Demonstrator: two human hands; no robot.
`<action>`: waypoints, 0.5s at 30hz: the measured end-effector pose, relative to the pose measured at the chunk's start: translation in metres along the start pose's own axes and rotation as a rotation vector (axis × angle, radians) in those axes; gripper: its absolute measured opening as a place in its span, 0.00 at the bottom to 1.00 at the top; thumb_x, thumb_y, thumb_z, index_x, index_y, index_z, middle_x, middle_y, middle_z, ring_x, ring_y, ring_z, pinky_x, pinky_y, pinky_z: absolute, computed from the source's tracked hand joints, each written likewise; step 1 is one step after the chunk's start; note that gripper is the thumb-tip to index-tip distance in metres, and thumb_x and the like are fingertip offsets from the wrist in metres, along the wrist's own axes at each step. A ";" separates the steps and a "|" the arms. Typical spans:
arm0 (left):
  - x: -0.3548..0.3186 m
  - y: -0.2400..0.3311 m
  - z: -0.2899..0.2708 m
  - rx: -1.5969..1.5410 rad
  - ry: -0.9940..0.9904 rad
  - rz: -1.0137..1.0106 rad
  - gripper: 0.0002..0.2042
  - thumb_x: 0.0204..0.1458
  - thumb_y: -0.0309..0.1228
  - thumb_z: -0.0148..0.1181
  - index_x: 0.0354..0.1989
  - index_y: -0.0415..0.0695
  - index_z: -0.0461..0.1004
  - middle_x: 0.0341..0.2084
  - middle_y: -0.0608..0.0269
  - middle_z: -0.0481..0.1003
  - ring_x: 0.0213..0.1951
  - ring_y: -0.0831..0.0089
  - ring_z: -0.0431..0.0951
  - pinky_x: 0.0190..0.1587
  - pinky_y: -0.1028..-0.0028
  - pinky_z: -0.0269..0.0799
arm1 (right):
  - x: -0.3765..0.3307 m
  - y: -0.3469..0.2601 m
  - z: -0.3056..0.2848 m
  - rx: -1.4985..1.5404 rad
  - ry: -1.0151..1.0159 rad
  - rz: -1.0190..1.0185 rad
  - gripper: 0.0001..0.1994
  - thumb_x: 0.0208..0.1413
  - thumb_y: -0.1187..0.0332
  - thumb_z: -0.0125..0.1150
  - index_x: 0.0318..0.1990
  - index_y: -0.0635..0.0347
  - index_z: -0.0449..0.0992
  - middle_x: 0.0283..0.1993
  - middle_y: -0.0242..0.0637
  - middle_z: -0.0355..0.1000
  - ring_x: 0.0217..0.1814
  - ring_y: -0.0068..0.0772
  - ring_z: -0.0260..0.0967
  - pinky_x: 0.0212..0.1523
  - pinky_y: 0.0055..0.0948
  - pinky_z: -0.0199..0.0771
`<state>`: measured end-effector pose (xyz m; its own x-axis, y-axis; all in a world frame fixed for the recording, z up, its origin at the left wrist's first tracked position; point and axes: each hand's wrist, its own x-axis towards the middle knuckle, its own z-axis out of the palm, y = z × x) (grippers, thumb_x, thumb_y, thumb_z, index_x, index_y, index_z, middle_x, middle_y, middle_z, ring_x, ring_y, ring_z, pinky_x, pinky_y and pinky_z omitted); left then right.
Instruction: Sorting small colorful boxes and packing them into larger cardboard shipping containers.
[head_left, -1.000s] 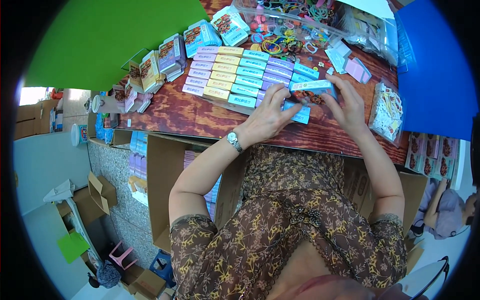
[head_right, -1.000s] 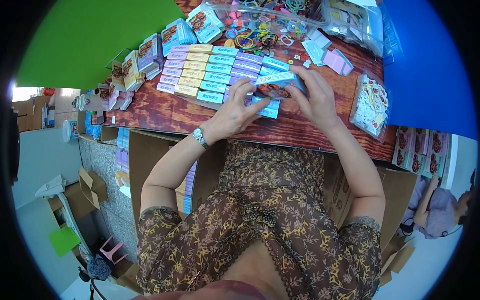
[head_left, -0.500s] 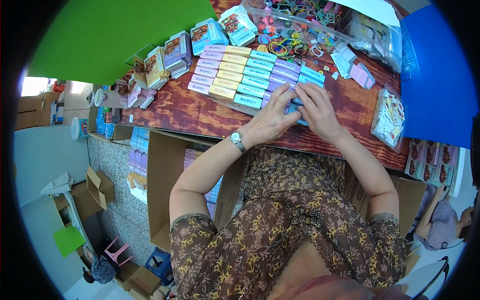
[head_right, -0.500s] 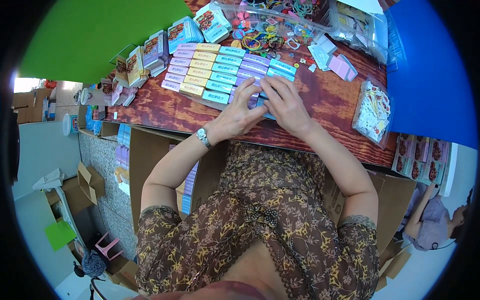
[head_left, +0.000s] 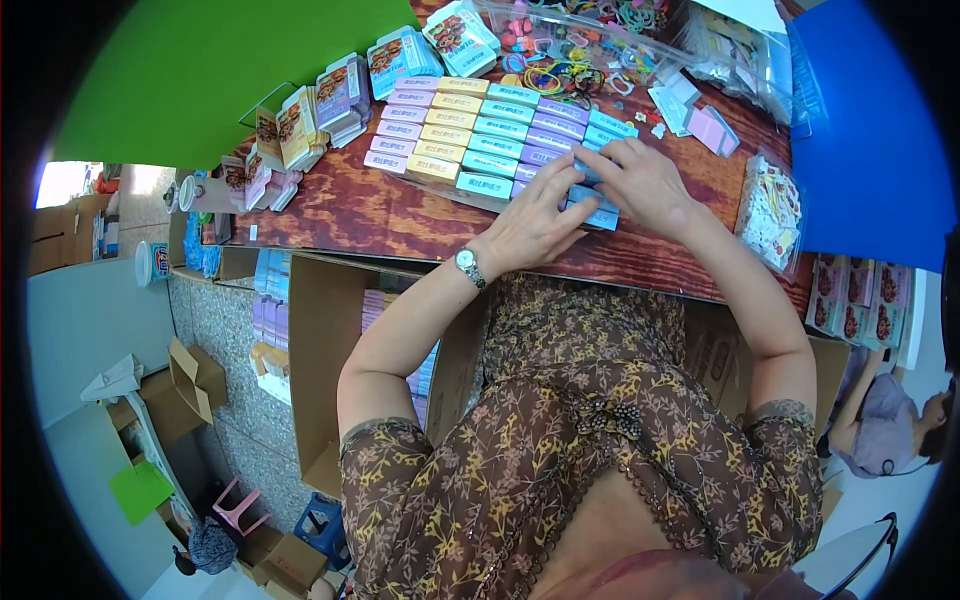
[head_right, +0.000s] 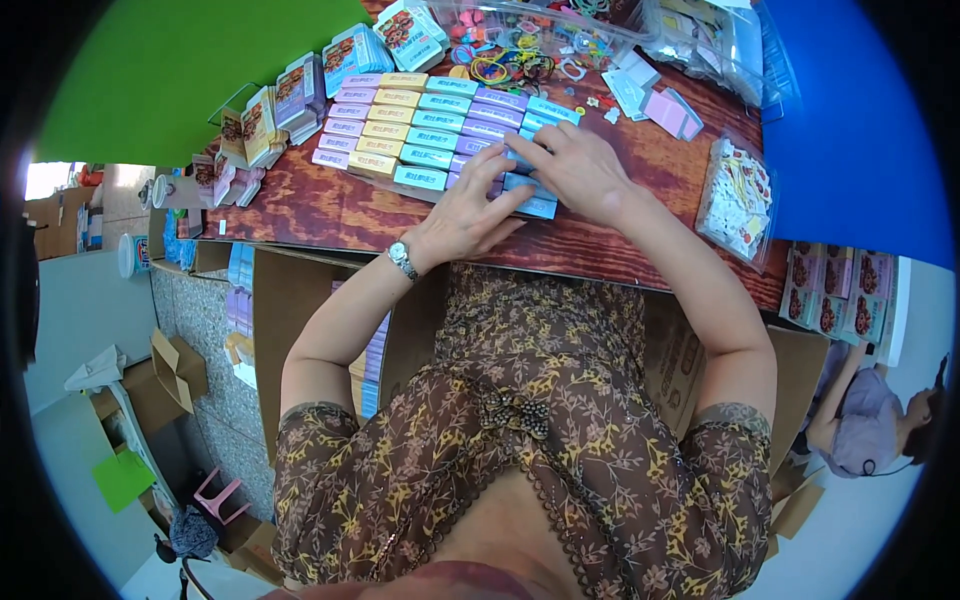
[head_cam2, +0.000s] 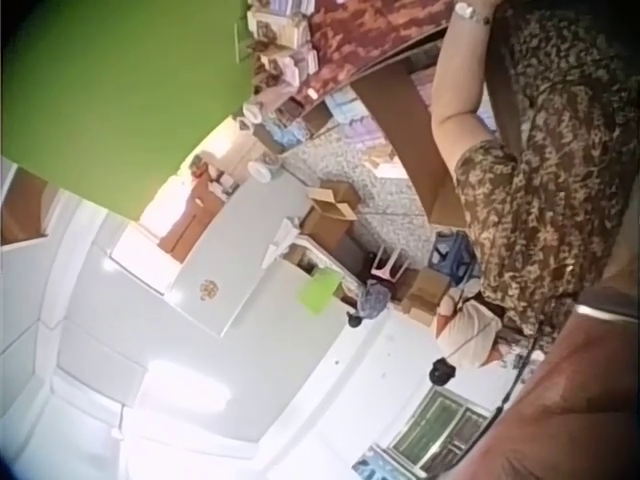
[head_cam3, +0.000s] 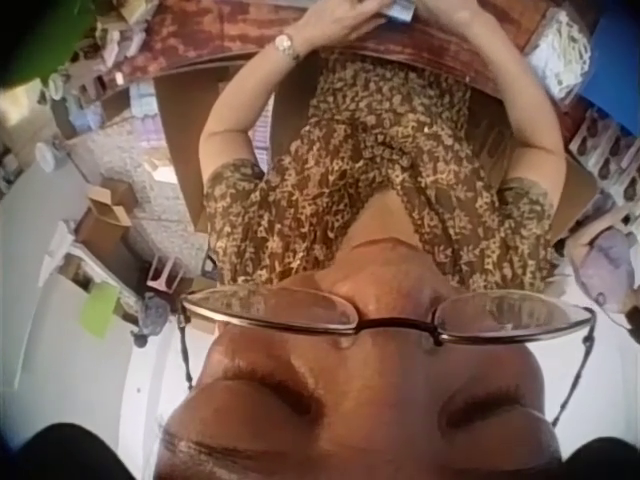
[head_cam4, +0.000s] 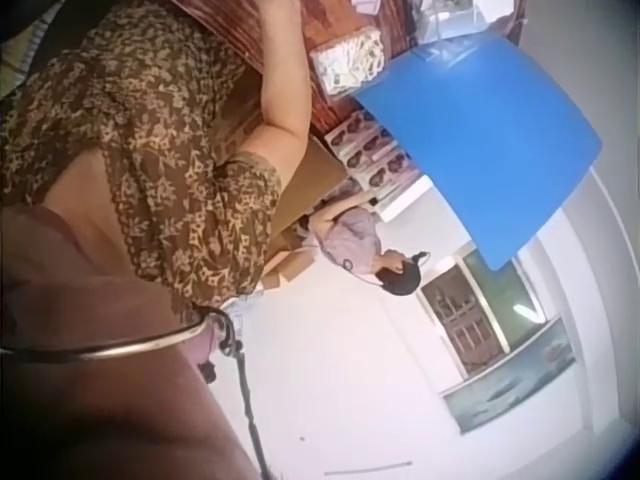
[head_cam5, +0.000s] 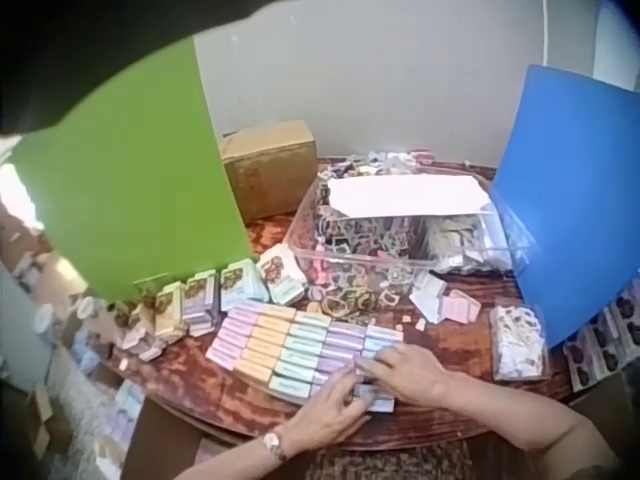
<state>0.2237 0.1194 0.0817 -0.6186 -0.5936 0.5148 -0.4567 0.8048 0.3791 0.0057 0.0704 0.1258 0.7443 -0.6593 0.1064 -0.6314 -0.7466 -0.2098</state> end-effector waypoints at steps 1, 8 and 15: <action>0.002 0.001 0.000 0.032 -0.018 -0.007 0.25 0.43 0.29 0.71 0.53 0.47 0.72 0.53 0.48 0.62 0.63 0.42 0.60 0.61 0.53 0.66 | 0.000 0.001 0.002 -0.002 0.001 0.005 0.32 0.50 0.70 0.64 0.66 0.50 0.65 0.46 0.39 0.68 0.49 0.45 0.67 0.49 0.41 0.71; 0.006 0.000 0.004 0.099 -0.008 -0.009 0.24 0.42 0.28 0.70 0.51 0.48 0.74 0.55 0.51 0.63 0.62 0.44 0.61 0.62 0.53 0.65 | -0.016 0.008 0.017 0.111 0.229 0.020 0.32 0.48 0.78 0.60 0.64 0.48 0.68 0.44 0.41 0.67 0.45 0.44 0.67 0.43 0.40 0.73; 0.006 -0.001 0.004 0.051 0.014 0.012 0.22 0.41 0.26 0.70 0.49 0.47 0.75 0.54 0.50 0.63 0.62 0.44 0.61 0.61 0.53 0.65 | -0.023 -0.008 0.033 0.056 0.293 0.039 0.32 0.49 0.75 0.61 0.66 0.44 0.68 0.48 0.40 0.68 0.46 0.44 0.66 0.43 0.40 0.73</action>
<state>0.2176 0.1151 0.0817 -0.6155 -0.5838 0.5295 -0.4818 0.8104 0.3335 0.0009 0.0942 0.0933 0.6204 -0.6908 0.3713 -0.6389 -0.7197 -0.2716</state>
